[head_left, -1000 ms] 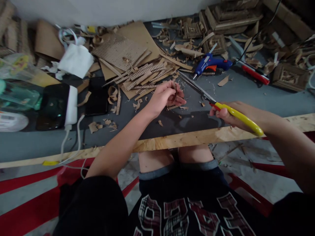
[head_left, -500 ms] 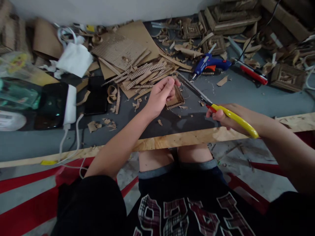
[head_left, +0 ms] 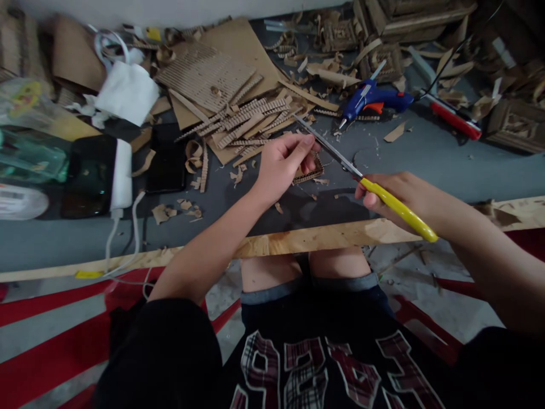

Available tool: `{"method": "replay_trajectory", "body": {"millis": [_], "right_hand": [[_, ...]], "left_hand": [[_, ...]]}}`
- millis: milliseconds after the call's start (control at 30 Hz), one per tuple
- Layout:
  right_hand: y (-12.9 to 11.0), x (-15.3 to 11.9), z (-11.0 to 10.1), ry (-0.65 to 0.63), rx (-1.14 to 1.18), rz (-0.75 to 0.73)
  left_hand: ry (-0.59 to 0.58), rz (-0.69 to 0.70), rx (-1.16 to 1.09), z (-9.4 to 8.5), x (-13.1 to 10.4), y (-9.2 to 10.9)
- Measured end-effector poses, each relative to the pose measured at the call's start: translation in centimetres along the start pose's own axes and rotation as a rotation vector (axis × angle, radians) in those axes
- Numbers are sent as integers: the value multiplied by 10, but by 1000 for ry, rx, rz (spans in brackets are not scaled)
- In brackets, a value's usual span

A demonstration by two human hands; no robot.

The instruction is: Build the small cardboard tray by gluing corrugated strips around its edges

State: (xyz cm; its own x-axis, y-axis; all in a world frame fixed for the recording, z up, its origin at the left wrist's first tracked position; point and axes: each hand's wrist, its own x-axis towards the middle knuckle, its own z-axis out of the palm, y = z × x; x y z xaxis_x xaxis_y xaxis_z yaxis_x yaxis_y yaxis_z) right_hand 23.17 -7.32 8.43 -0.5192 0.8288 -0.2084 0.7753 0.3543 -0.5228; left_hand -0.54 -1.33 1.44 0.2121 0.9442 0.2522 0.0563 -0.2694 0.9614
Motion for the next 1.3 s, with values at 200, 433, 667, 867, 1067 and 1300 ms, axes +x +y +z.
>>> {"method": "replay_trajectory", "body": {"millis": [200,433,667,867,1067,1300], "right_hand": [[0,4,1,-44,49,-7],[-3,5,-4,-62,36,-7],[-7,6,-7,-83,39,-26],[-10,8,-5,-48,61,-34],[-4,10,-5,-28,14,-4],[4,9,-5,-40,35,74]], "left_hand": [[32,14,29,2,-2,-2],[52,7,47,1,0,-4],[89,-30,21,-4,6,-6],[67,-146,18,-3,4,6],[-30,-172,19,-10,5,0],[-82,-167,-40,-13,5,-4]]}}
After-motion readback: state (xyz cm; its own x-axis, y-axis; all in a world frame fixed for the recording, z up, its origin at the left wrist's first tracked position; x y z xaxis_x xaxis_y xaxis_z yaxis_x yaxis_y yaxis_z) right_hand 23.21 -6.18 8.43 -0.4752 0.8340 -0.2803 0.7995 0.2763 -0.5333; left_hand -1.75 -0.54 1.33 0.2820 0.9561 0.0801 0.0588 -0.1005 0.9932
